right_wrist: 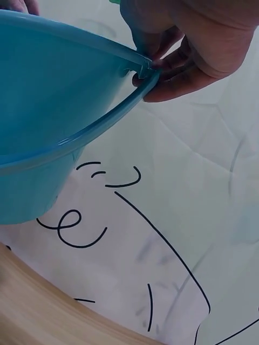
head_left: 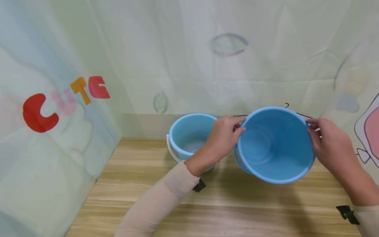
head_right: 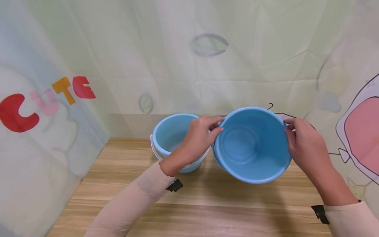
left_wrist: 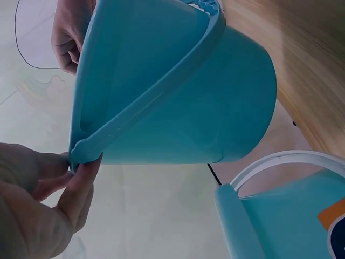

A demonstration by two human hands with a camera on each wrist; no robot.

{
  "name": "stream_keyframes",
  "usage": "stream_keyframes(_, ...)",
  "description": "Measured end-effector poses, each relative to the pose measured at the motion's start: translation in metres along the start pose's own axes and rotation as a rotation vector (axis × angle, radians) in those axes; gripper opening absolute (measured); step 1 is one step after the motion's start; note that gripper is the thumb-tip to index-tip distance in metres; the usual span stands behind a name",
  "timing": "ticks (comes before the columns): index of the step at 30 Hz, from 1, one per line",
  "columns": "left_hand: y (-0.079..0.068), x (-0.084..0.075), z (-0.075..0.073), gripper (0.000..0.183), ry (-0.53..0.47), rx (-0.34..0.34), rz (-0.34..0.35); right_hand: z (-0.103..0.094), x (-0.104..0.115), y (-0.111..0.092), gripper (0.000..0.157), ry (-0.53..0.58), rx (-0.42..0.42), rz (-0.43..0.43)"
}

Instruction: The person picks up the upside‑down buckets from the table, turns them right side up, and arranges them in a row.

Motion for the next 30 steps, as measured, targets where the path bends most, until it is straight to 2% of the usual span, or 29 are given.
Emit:
stream_keyframes(8, 0.010, 0.008, 0.012, 0.035, -0.095, 0.081, -0.088, 0.004, -0.004, 0.010, 0.028, -0.013, 0.061, 0.008)
stream_keyframes(14, 0.014, 0.013, 0.020, 0.035, -0.128, 0.121, -0.144, 0.008, -0.007, 0.015, 0.027, -0.029, 0.097, 0.003)
stream_keyframes(21, 0.014, 0.020, 0.032, 0.029, -0.113, 0.190, -0.192, 0.016, -0.015, 0.014, 0.022, -0.022, 0.147, -0.006)
stream_keyframes(26, 0.011, 0.025, 0.044, 0.028, -0.109, 0.267, -0.245, 0.027, -0.022, 0.012, 0.022, -0.050, 0.209, 0.032)
stream_keyframes(30, 0.012, 0.027, 0.050, 0.026, -0.087, 0.282, -0.252, 0.033, -0.028, 0.009, 0.023, -0.047, 0.247, 0.063)
Point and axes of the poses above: each hand's wrist, its own y-axis towards the middle knuckle, its own z-axis out of the palm, x = y × z, the point moved 9 cm from there along y, towards the middle knuckle, and after that the axes turned 15 degrees about y, right-handed, at the moved point
